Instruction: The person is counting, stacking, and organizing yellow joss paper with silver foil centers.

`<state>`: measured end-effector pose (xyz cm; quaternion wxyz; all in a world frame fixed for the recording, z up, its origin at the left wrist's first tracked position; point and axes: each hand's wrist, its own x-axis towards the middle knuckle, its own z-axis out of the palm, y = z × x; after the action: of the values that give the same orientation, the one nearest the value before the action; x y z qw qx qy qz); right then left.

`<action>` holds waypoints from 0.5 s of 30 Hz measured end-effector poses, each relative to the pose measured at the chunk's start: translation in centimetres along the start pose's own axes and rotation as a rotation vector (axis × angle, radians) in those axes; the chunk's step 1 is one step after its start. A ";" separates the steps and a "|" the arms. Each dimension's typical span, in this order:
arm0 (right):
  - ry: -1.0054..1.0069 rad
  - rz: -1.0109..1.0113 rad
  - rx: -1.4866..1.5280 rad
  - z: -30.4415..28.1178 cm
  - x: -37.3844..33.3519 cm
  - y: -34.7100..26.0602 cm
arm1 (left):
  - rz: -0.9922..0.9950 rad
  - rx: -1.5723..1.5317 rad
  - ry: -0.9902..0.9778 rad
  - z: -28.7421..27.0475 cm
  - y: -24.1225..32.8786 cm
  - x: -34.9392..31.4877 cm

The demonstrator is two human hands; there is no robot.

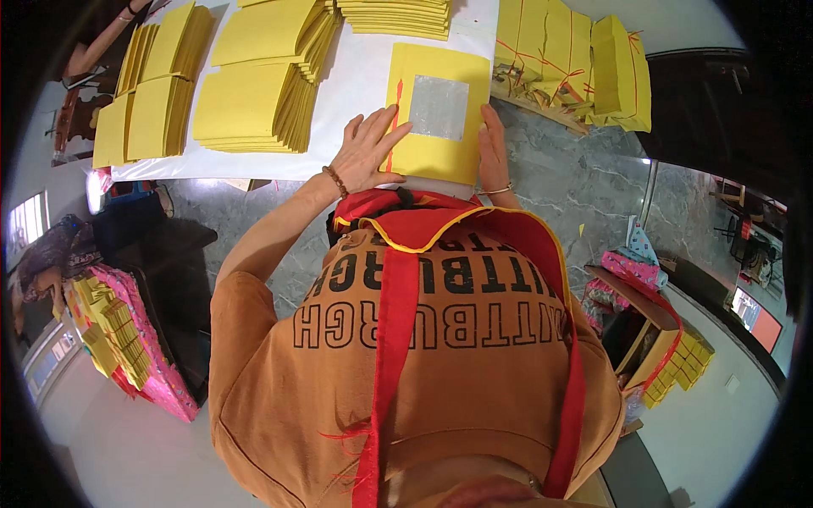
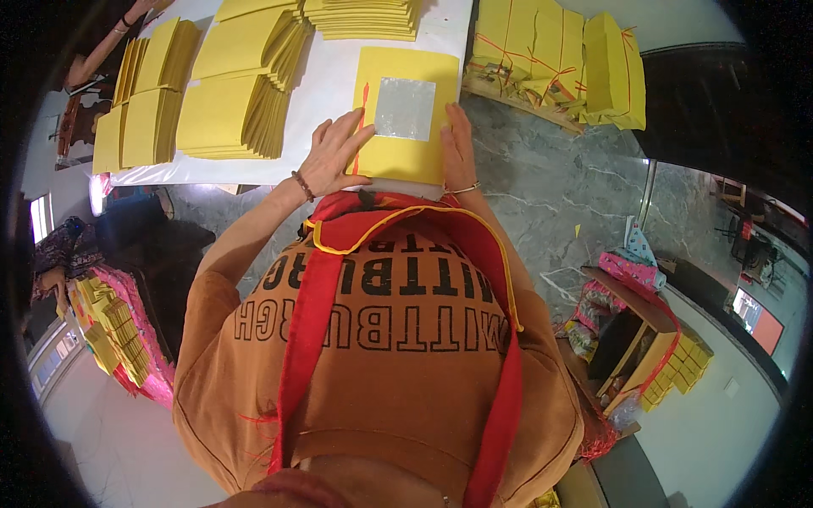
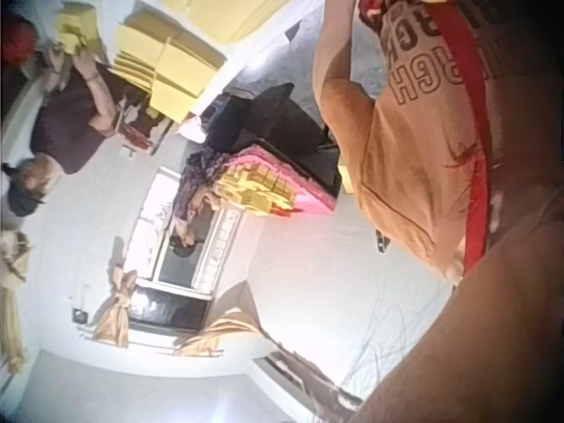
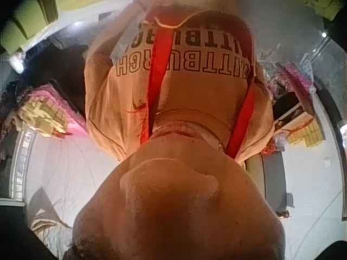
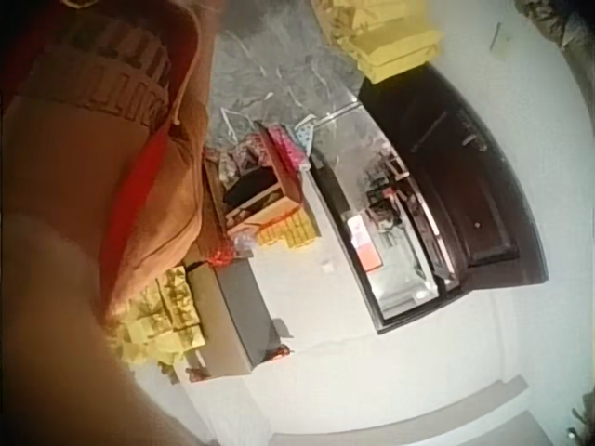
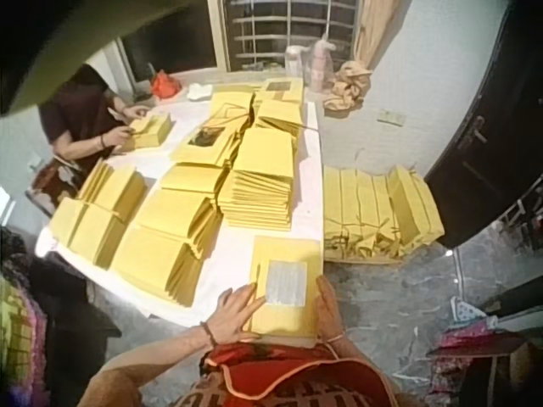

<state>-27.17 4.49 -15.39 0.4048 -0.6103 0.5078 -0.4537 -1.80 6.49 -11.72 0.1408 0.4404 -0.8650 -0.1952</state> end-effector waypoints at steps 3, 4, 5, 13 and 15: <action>-0.046 -0.028 -0.042 -0.3 0.2 -0.5 | -0.011 0.052 -0.033 0.2 0.0 0.1; -0.037 -0.045 -0.082 -0.2 0.3 -0.4 | -0.011 0.053 -0.032 0.3 0.1 0.1; -0.027 -0.060 -0.123 -0.2 0.3 -0.3 | -0.013 0.069 -0.023 0.5 0.1 0.1; -0.012 -0.061 -0.110 0.4 0.8 -1.1 | -0.036 0.118 -0.021 1.0 0.5 0.1; -0.001 -0.060 -0.078 0.4 0.6 -1.3 | -0.033 0.107 -0.016 1.0 0.5 0.0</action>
<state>-26.40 4.14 -14.13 0.3671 -0.6408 0.5065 -0.4450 -2.53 6.96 -12.40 0.1069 0.4601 -0.8678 -0.1543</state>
